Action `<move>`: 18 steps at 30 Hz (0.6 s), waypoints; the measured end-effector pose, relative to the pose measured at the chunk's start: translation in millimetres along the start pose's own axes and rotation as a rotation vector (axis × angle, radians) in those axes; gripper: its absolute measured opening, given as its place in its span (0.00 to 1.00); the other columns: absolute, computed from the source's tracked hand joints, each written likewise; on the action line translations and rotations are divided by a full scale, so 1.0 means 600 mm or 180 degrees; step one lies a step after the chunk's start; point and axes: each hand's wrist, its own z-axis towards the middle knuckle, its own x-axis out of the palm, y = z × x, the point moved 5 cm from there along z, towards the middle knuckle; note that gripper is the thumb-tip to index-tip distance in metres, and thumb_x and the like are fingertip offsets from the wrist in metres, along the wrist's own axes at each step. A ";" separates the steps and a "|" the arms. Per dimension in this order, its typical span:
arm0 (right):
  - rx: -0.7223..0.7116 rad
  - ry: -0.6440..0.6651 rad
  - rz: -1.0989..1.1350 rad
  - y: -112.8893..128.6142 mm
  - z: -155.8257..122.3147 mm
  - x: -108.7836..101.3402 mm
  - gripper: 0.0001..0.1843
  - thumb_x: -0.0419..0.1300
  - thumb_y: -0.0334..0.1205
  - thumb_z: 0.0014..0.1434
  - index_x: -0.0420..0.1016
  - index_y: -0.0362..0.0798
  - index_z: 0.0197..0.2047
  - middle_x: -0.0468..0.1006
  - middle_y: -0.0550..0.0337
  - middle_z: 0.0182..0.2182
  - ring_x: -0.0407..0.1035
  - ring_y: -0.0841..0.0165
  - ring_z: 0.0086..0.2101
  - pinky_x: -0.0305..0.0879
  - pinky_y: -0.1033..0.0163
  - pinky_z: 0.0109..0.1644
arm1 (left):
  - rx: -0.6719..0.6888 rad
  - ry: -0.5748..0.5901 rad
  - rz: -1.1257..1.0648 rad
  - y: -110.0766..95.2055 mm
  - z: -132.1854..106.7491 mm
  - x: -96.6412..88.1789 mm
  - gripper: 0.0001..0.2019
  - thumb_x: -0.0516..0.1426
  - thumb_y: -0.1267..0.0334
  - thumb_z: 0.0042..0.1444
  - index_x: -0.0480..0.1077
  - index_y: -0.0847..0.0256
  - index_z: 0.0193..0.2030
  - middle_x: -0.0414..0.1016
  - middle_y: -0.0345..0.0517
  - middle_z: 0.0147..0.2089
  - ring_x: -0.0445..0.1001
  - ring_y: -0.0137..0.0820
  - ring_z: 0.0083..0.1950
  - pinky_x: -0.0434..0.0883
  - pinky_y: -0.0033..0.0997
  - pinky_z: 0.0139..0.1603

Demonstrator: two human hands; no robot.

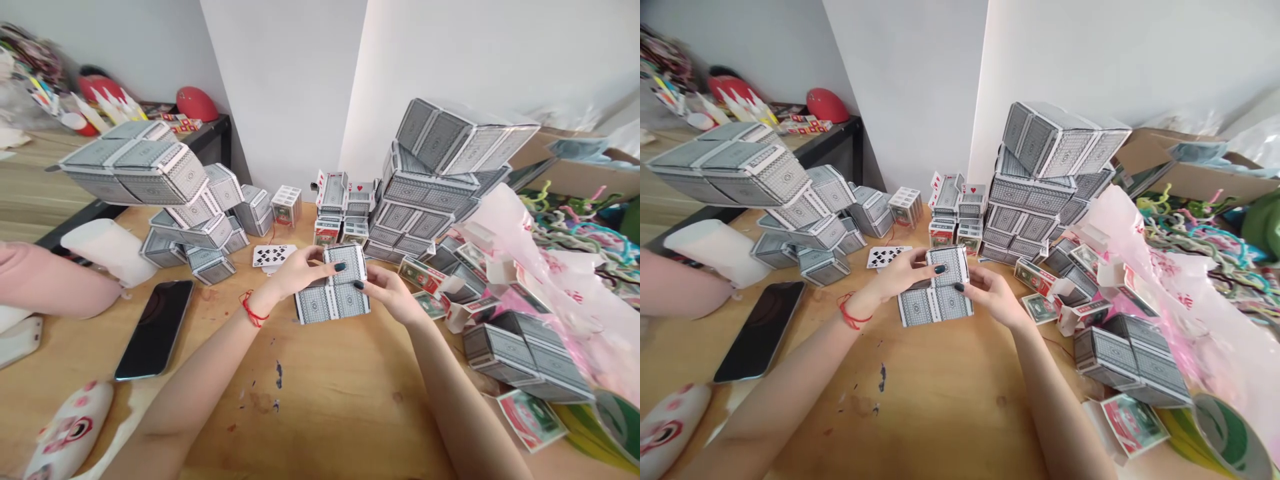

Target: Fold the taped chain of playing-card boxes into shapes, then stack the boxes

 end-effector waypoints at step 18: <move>0.0544 -0.0786 0.0911 -0.021 -0.001 0.001 0.23 0.67 0.51 0.47 0.78 0.48 0.44 0.81 0.57 0.34 0.74 0.63 0.34 0.66 0.63 0.35 | -0.0087 0.0225 -0.0283 0.009 -0.002 0.021 0.28 0.65 0.63 0.47 0.65 0.60 0.56 0.74 0.50 0.53 0.75 0.37 0.50 0.73 0.38 0.49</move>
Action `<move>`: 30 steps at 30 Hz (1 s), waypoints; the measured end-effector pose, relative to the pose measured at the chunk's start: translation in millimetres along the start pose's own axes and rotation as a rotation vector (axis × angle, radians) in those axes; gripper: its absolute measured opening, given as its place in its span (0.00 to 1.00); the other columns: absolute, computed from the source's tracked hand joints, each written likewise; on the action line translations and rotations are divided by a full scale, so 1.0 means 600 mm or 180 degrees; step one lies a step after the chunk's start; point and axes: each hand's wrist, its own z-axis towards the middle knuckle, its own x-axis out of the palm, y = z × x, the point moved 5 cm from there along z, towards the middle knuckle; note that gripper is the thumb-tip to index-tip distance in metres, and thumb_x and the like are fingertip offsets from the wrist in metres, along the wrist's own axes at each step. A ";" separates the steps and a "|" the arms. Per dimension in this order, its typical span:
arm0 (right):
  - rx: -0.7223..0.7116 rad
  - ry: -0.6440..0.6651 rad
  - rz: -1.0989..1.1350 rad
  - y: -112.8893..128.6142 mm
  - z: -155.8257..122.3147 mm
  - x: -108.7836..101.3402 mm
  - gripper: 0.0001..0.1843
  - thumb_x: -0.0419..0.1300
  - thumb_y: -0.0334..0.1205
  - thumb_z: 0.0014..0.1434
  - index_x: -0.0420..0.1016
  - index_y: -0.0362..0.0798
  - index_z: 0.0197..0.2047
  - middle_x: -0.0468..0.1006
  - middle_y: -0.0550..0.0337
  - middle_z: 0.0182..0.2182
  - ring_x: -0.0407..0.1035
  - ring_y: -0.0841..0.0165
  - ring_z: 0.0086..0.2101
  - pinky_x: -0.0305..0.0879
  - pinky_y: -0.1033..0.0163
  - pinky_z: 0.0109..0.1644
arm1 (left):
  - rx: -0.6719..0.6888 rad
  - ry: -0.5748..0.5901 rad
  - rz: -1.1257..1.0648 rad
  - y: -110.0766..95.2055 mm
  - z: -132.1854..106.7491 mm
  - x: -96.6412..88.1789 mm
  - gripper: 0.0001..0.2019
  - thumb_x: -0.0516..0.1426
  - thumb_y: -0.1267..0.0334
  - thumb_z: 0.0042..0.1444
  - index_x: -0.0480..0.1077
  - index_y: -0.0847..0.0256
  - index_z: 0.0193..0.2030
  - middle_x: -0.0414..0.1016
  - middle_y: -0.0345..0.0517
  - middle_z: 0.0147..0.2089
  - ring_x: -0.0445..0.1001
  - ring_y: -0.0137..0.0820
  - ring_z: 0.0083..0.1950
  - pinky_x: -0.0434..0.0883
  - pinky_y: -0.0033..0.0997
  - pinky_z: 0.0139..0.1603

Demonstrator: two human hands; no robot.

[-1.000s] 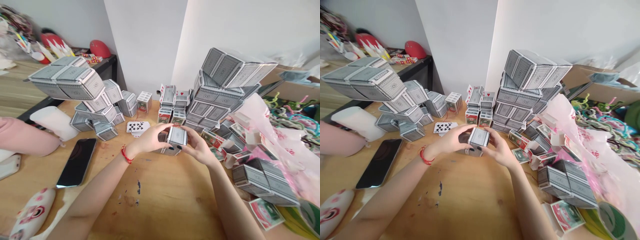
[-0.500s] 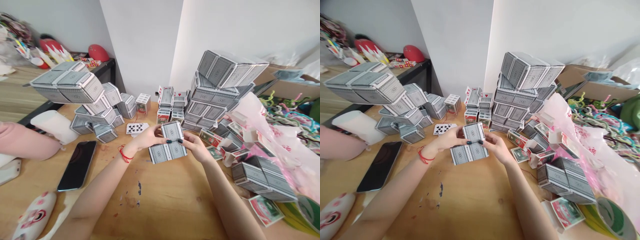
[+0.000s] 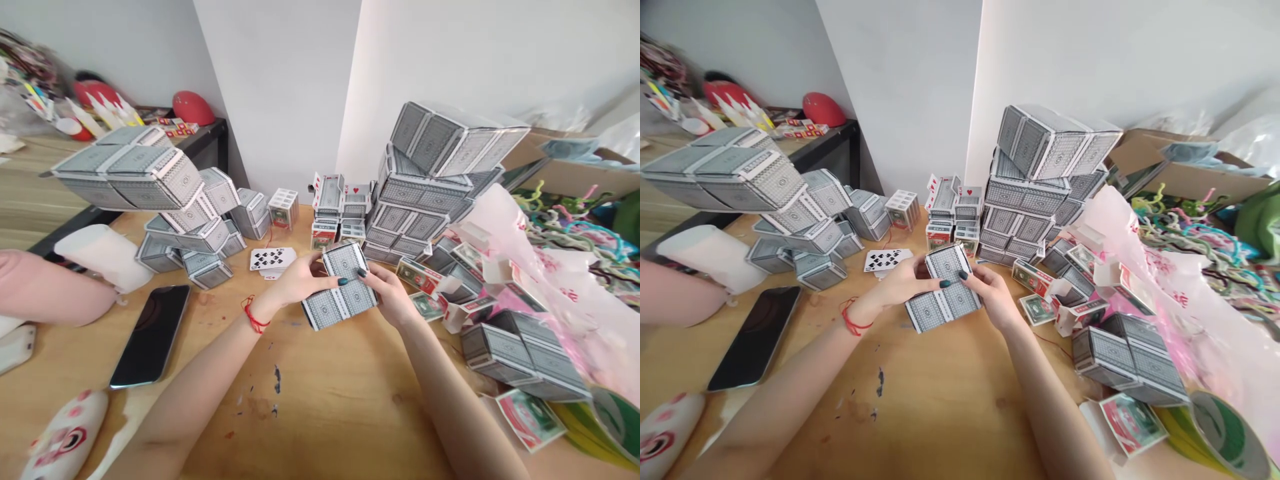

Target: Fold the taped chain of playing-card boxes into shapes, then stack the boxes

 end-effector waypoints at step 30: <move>-0.1595 -0.0606 -0.3683 0.059 -0.055 0.065 0.30 0.48 0.32 0.55 0.58 0.41 0.62 0.78 0.48 0.39 0.73 0.61 0.37 0.68 0.60 0.39 | 0.0589 -0.0330 0.1882 -0.034 -0.019 0.027 0.20 0.48 0.52 0.63 0.66 0.59 0.57 0.70 0.51 0.58 0.68 0.41 0.59 0.64 0.42 0.59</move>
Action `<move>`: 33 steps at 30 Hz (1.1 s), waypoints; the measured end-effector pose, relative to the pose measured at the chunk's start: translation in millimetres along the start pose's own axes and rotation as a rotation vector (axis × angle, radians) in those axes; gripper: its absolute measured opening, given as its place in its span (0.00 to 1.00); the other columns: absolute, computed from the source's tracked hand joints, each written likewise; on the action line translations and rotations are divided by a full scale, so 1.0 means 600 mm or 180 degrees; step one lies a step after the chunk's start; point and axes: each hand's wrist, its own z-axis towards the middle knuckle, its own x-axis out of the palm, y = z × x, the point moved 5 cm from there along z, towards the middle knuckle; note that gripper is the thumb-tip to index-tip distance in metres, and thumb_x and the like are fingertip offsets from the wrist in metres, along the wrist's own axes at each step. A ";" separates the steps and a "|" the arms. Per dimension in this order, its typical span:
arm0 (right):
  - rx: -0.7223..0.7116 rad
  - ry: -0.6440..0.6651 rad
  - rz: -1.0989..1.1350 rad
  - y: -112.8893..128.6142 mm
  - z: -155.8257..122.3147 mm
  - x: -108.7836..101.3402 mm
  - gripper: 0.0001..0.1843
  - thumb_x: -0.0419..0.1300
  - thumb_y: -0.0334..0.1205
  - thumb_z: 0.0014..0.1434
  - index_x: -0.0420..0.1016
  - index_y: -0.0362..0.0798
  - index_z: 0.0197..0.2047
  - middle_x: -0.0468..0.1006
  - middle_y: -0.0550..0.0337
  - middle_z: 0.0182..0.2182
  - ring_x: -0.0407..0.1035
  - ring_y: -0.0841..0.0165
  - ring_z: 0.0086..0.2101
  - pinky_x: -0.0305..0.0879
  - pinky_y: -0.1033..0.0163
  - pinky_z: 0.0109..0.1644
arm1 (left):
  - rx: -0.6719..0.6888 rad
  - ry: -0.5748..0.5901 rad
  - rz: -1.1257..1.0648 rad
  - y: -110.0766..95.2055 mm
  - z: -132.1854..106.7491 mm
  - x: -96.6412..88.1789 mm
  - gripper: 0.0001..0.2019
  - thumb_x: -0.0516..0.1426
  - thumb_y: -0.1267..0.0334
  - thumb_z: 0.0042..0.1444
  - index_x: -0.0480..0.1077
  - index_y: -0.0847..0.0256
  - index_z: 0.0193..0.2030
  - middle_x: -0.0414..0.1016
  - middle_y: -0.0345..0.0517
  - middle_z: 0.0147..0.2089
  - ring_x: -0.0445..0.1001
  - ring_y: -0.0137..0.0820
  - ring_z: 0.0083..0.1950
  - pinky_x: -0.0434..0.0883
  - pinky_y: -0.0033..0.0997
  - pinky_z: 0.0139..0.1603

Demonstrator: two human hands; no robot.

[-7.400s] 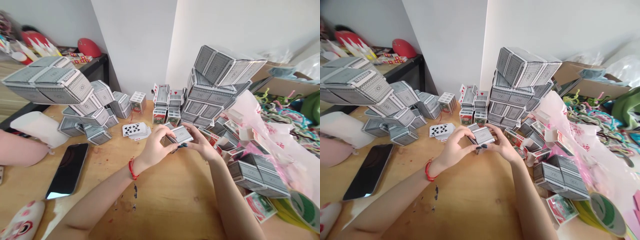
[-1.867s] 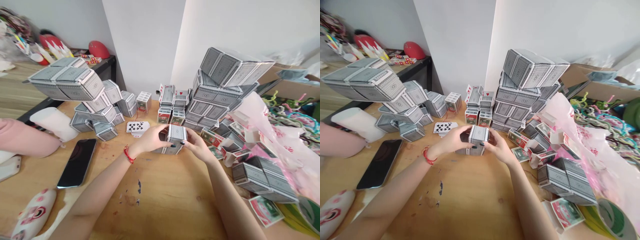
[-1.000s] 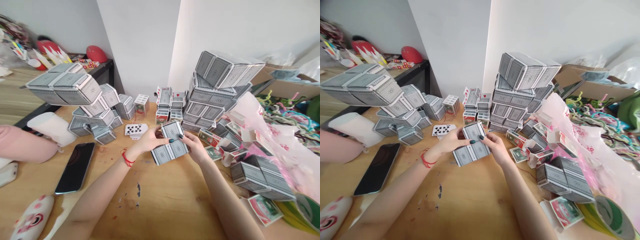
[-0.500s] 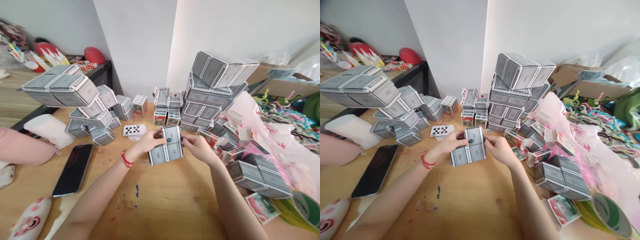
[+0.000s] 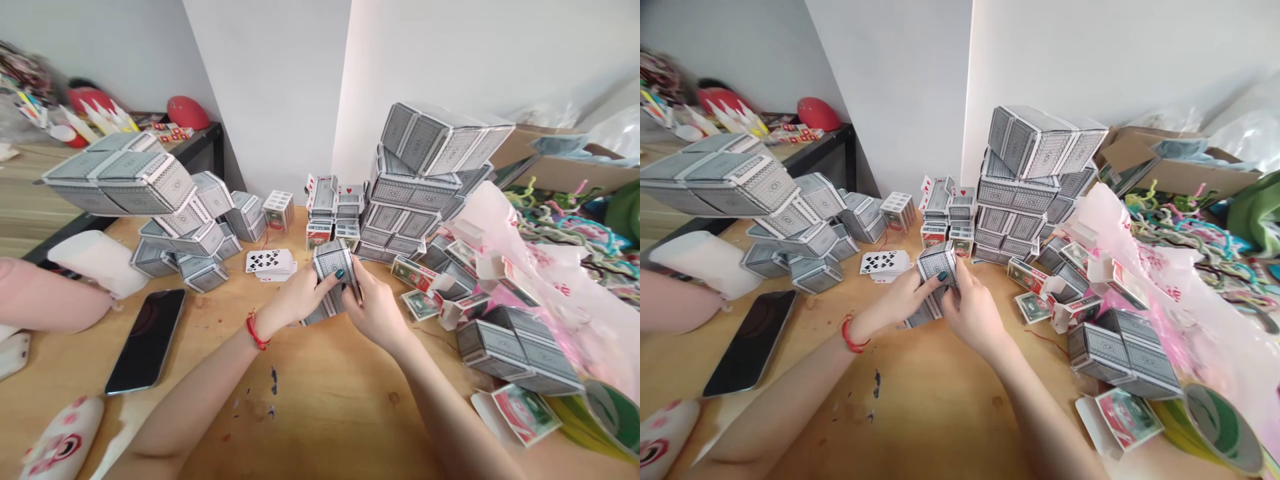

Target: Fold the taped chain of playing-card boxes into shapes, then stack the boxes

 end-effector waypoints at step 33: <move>0.0937 -0.0615 0.2907 -0.093 0.017 0.017 0.34 0.57 0.53 0.58 0.54 0.56 0.65 0.67 0.55 0.59 0.64 0.59 0.56 0.62 0.53 0.60 | -0.0164 -0.0253 -0.0881 0.008 0.000 -0.013 0.18 0.55 0.54 0.59 0.63 0.59 0.53 0.68 0.51 0.57 0.66 0.37 0.59 0.61 0.38 0.61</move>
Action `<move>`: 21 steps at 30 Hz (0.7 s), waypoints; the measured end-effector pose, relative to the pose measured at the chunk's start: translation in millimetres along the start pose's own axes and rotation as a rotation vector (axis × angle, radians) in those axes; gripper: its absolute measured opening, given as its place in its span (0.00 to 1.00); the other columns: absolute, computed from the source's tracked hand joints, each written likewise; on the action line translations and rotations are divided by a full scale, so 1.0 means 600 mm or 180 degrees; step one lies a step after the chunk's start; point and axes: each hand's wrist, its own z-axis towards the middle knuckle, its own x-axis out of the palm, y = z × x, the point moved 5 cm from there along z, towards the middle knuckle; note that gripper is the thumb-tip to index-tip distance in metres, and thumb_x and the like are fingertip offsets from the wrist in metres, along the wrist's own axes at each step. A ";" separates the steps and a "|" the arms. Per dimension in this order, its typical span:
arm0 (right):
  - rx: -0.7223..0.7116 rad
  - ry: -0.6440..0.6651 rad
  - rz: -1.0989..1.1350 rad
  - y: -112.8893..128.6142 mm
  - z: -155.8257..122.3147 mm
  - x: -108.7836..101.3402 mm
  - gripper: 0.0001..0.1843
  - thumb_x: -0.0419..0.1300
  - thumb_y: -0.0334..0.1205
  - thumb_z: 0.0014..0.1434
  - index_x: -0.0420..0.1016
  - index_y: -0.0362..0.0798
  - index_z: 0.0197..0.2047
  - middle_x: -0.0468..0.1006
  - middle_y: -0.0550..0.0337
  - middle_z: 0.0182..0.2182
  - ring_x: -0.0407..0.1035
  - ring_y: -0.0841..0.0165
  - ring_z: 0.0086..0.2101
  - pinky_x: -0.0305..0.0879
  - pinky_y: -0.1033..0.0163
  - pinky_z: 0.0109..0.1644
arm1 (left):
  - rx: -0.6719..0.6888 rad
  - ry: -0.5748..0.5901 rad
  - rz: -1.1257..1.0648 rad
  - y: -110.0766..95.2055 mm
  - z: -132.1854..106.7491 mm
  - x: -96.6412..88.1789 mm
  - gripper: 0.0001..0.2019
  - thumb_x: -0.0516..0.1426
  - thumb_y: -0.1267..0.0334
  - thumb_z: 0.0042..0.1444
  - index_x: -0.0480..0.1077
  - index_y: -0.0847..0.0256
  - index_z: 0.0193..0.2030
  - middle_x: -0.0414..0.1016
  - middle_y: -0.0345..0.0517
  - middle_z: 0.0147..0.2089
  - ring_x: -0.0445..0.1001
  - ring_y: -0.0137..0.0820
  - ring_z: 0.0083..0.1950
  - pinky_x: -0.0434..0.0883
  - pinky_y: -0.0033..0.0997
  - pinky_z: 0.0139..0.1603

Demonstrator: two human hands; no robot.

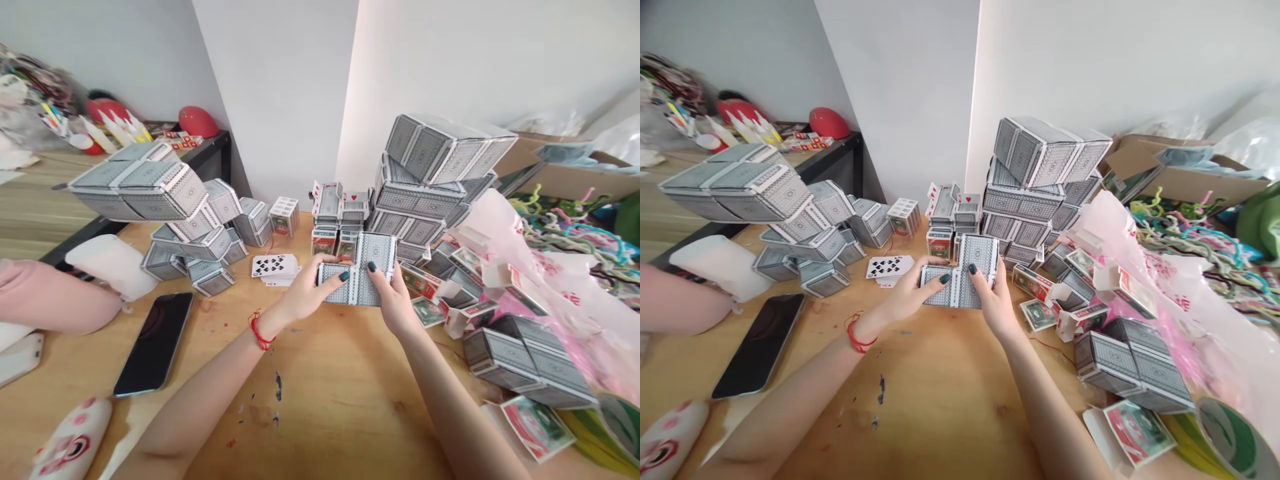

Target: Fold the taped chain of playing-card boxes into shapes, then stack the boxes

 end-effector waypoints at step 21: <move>0.0282 -0.0471 -0.1465 -0.077 0.008 -0.004 0.41 0.61 0.46 0.51 0.54 0.44 0.66 0.62 0.44 0.62 0.53 0.55 0.63 0.47 0.46 0.67 | -0.0477 -0.1220 -0.0387 0.107 -0.022 0.036 0.16 0.46 0.54 0.64 0.62 0.61 0.52 0.68 0.51 0.54 0.64 0.35 0.58 0.62 0.36 0.59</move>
